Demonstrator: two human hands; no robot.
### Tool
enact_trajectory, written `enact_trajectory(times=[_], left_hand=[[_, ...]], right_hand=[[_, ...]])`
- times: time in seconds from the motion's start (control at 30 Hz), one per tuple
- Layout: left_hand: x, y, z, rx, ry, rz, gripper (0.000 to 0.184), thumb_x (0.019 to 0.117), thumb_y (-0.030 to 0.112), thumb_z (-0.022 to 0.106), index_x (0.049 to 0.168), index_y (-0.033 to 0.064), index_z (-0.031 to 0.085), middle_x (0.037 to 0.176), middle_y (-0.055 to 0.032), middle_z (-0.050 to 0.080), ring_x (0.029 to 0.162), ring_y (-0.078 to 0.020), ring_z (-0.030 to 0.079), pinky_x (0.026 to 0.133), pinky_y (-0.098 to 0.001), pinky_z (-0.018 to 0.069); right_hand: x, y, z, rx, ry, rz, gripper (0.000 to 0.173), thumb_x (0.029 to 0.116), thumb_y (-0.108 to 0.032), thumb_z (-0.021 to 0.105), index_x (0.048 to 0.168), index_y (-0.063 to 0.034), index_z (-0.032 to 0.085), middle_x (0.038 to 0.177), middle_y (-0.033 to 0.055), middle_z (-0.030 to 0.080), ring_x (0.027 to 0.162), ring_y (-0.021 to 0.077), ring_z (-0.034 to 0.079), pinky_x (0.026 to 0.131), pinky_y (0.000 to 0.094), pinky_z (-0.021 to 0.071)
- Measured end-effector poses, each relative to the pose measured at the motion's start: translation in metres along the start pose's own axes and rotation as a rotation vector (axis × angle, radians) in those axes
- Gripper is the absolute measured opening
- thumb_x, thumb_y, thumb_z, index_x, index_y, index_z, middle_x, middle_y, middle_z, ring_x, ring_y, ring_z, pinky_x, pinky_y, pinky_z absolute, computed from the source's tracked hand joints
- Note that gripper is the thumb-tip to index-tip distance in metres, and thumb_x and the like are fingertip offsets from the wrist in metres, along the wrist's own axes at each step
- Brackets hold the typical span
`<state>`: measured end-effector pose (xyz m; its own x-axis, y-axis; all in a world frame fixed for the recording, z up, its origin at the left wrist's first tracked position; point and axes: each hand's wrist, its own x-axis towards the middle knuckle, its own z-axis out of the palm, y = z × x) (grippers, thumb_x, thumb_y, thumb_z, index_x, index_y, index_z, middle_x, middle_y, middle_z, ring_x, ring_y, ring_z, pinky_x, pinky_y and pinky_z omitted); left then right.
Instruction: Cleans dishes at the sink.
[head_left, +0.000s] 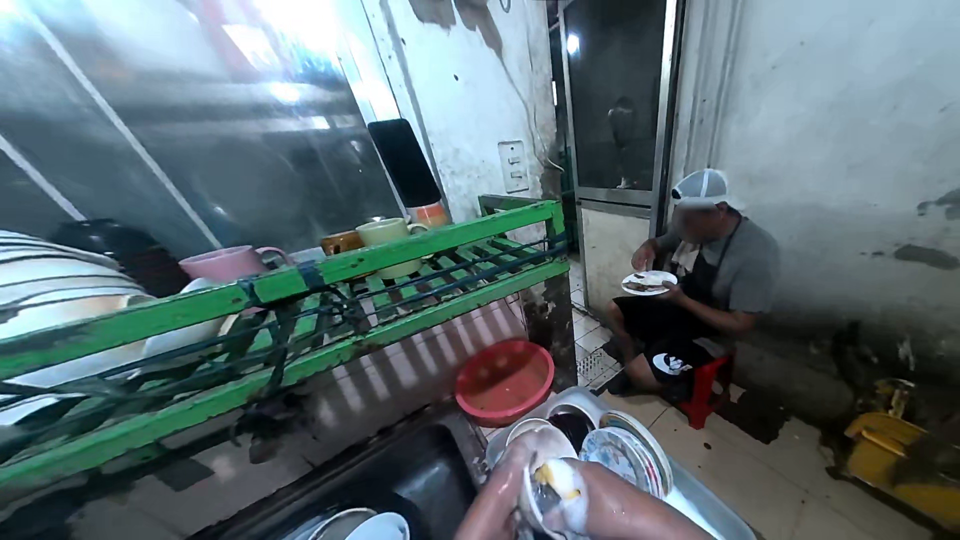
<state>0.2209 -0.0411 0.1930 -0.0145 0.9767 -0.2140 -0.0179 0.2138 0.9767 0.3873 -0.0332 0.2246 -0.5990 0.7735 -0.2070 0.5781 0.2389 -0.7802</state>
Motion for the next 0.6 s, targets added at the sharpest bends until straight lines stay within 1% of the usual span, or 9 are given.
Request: enact_trajectory(times=[0.03, 0.1, 0.2, 0.27, 0.33, 0.4, 0.47, 0.53, 0.6], left_hand=[[-0.003, 0.005, -0.002, -0.114, -0.041, -0.123, 0.045, 0.1108, 0.04, 0.035, 0.132, 0.0054, 0.056, 0.108, -0.0119, 0.069, 0.095, -0.0201, 0.069, 0.081, -0.0406, 0.0592], [-0.007, 0.01, -0.002, -0.224, -0.178, -0.235, 0.048, 0.111, 0.044, 0.029, 0.122, 0.009, 0.06, 0.096, -0.0096, 0.072, 0.087, -0.0211, 0.071, 0.077, -0.0415, 0.061], [-0.01, 0.008, -0.002, -0.203, -0.161, -0.121, 0.043, 0.1109, 0.039, 0.032, 0.127, 0.0076, 0.058, 0.103, -0.0106, 0.072, 0.093, -0.0208, 0.071, 0.081, -0.041, 0.0611], [-0.007, 0.001, -0.003, -0.006, -0.034, 0.099, 0.051, 0.1029, 0.036, 0.044, 0.142, 0.0036, 0.05, 0.124, -0.0128, 0.066, 0.109, -0.0184, 0.066, 0.093, -0.039, 0.0567], [-0.003, -0.005, -0.003, 0.195, 0.079, 0.307, 0.059, 0.0942, 0.035, 0.054, 0.141, -0.0001, 0.054, 0.137, -0.0163, 0.061, 0.125, -0.0197, 0.059, 0.106, -0.0393, 0.0485], [0.0, -0.022, -0.009, 0.295, 0.139, 0.476, 0.061, 0.0924, 0.037, 0.055, 0.137, -0.0039, 0.058, 0.14, -0.0211, 0.058, 0.132, -0.0236, 0.055, 0.112, -0.0398, 0.0432], [-0.001, -0.042, -0.02, 0.216, 0.205, 0.535, 0.061, 0.0967, 0.037, 0.049, 0.138, -0.0084, 0.055, 0.142, -0.0228, 0.056, 0.133, -0.0215, 0.054, 0.114, -0.0362, 0.0424], [-0.003, -0.055, -0.041, 0.027, 0.34, 0.476, 0.066, 0.1015, 0.04, 0.042, 0.146, -0.008, 0.044, 0.147, -0.022, 0.051, 0.133, -0.0198, 0.053, 0.111, -0.0355, 0.0451], [-0.002, -0.064, -0.076, -0.092, 0.56, 0.386, 0.063, 0.1053, 0.041, 0.038, 0.151, -0.0019, 0.039, 0.147, -0.0205, 0.05, 0.13, -0.0219, 0.055, 0.106, -0.0398, 0.0501]], right_hand=[[0.0, 0.001, -0.003, -0.129, 0.022, -0.091, 0.05, 0.0957, -0.025, 0.072, 0.137, -0.0004, 0.06, 0.133, 0.021, 0.064, 0.127, 0.0342, 0.059, 0.11, 0.0531, 0.0443], [0.005, 0.016, -0.003, -0.487, 0.19, -0.4, 0.032, 0.0932, -0.018, 0.07, 0.124, -0.0084, 0.071, 0.128, 0.0151, 0.067, 0.127, 0.0349, 0.058, 0.111, 0.053, 0.0442], [0.017, 0.047, 0.003, -0.743, 0.387, -0.604, 0.038, 0.0863, -0.009, 0.073, 0.123, -0.0163, 0.07, 0.123, 0.0094, 0.07, 0.122, 0.0339, 0.062, 0.107, 0.0522, 0.0488], [0.017, 0.055, 0.022, -0.588, 0.43, -0.459, 0.043, 0.0855, -0.007, 0.073, 0.128, -0.0099, 0.069, 0.128, 0.0145, 0.068, 0.125, 0.0375, 0.061, 0.105, 0.0554, 0.05], [0.015, 0.039, 0.047, -0.259, 0.397, -0.269, 0.044, 0.0883, -0.012, 0.072, 0.13, 0.0003, 0.066, 0.131, 0.0218, 0.065, 0.128, 0.0396, 0.058, 0.109, 0.055, 0.0465], [0.013, 0.014, 0.06, 0.129, 0.34, -0.074, 0.044, 0.0935, -0.018, 0.069, 0.13, 0.0053, 0.063, 0.128, 0.0226, 0.066, 0.124, 0.0323, 0.061, 0.109, 0.0474, 0.0464], [0.015, 0.003, 0.063, 0.427, 0.278, 0.02, 0.047, 0.0947, -0.022, 0.069, 0.134, 0.001, 0.059, 0.123, 0.0165, 0.067, 0.115, 0.022, 0.064, 0.102, 0.0406, 0.0513], [0.015, 0.005, 0.058, 0.462, 0.235, -0.011, 0.047, 0.0932, -0.024, 0.071, 0.133, -0.003, 0.059, 0.12, 0.0103, 0.068, 0.111, 0.015, 0.066, 0.099, 0.0355, 0.0548], [0.003, 0.0, 0.041, 0.139, 0.233, 0.003, 0.047, 0.0927, -0.037, 0.071, 0.126, -0.0039, 0.067, 0.118, 0.0142, 0.071, 0.113, 0.0231, 0.067, 0.101, 0.0445, 0.0531]])
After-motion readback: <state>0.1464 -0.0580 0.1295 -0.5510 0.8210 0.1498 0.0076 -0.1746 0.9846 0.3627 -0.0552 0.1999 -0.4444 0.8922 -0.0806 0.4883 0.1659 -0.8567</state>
